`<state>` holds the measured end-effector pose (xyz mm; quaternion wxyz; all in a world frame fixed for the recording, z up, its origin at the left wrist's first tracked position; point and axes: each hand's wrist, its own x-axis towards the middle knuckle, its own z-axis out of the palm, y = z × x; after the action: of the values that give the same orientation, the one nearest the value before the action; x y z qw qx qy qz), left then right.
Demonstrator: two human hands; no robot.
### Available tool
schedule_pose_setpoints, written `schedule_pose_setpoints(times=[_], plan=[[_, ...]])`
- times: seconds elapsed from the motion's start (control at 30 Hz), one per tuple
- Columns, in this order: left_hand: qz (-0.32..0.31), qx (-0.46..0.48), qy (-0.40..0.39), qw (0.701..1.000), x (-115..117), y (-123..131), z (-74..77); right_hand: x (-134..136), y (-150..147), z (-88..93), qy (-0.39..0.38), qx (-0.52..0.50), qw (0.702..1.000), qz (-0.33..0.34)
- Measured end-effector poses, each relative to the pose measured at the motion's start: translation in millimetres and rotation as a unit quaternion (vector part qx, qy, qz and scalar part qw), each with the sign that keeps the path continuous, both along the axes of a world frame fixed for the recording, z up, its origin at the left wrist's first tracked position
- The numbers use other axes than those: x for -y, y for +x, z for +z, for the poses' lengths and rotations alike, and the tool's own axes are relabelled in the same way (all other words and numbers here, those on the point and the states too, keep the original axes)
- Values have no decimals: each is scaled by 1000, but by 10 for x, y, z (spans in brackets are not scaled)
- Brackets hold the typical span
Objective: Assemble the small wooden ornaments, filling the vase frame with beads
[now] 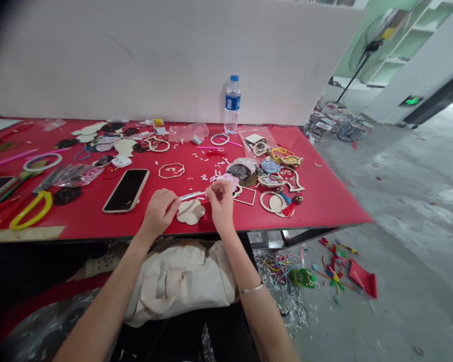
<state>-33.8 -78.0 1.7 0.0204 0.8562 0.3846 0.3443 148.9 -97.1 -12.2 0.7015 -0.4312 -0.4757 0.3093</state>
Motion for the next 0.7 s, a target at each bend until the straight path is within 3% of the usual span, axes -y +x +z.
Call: schedule_pose_setpoints(times=[0.17, 0.3, 0.5, 0.7], plan=[[22, -5, 31, 999, -11, 6, -14, 52, -5, 34, 18, 11, 1000, 8], [53, -5, 31, 998, -24, 8, -23, 66, -19, 54, -1, 110, 994, 18], [88, 15, 17, 996, -24, 20, -14, 28, -63, 39, 12, 271, 962, -23], [131, 56, -23, 989, -66, 11, -27, 32, -123, -11, 55, 368, 928, 8]])
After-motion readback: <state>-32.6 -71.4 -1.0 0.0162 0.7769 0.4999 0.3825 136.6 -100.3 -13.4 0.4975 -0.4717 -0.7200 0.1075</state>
